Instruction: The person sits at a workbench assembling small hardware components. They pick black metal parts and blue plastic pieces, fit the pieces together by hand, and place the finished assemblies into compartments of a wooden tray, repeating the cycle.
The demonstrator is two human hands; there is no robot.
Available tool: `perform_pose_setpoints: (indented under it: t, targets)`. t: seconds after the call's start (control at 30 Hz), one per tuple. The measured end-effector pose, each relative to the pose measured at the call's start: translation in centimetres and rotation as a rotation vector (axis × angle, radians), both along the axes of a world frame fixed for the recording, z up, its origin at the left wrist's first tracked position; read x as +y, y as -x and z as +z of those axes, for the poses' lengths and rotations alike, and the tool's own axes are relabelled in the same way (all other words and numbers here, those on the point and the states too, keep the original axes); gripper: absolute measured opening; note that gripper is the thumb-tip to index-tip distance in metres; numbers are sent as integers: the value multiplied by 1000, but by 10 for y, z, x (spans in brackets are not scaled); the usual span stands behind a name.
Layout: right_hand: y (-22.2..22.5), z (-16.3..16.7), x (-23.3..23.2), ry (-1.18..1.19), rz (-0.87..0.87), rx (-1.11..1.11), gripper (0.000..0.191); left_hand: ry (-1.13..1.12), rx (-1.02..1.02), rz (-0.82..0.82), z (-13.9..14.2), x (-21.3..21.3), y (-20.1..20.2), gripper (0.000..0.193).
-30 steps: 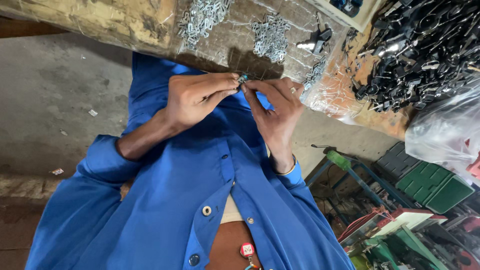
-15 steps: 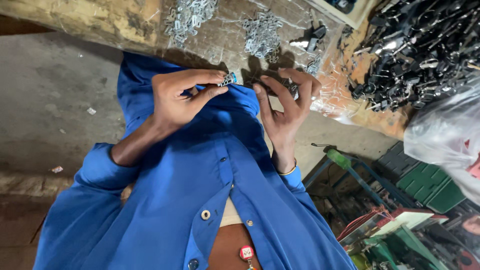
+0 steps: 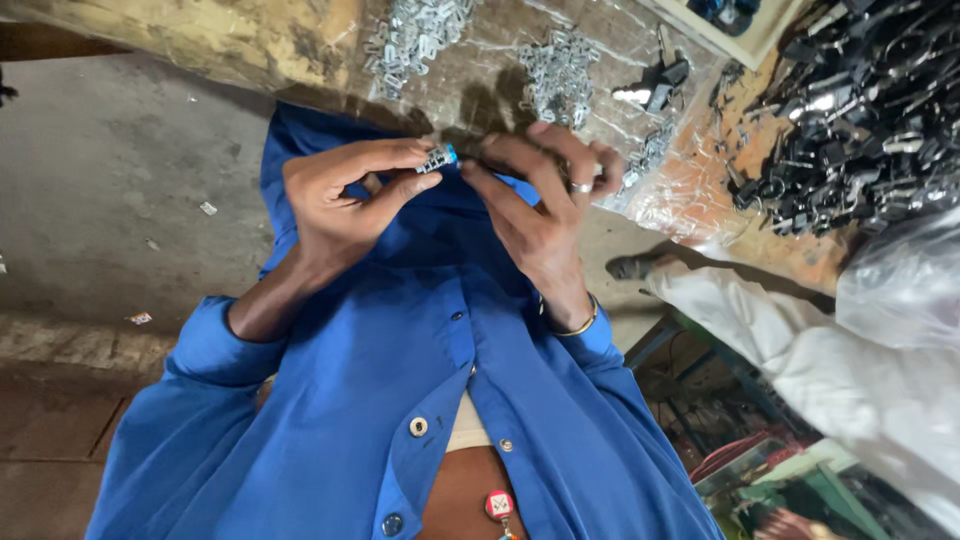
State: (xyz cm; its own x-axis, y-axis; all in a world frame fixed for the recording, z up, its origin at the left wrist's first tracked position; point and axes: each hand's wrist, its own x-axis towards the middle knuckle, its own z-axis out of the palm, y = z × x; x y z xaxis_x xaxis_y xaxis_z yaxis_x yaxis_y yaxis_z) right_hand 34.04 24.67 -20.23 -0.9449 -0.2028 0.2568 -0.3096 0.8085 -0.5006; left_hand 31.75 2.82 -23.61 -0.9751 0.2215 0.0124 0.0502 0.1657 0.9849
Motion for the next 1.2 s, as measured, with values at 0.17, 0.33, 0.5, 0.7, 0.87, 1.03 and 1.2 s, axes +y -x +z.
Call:
perform_pose_setpoints:
  t: [0.17, 0.33, 0.5, 0.7, 0.87, 1.03, 1.2]
  targets:
    - [-21, 1, 14, 311, -186, -80, 13, -54, 16, -102, -3, 14, 4, 19]
    - [-30, -7, 11, 446, -322, -64, 15, -70, -44, -145, -10, 30, 2, 20]
    - [-34, -9, -1, 421, -298, -53, 17, -52, -24, -153, -14, 30, 1, 20]
    - [-33, 0, -12, 596, -416, -169, 29, -18, 10, -167, -5, 27, -1, 21]
    - [-35, 10, -8, 369, -319, -106, 27, 47, 258, -219, 0, 24, -3, 20]
    - [-30, 19, 7, 145, -217, -191, 24, 61, 328, -248, 1, 19, 0, 18]
    - [-27, 22, 9, -98, -296, -75, 36, -21, 129, -180, 3, 12, -2, 21]
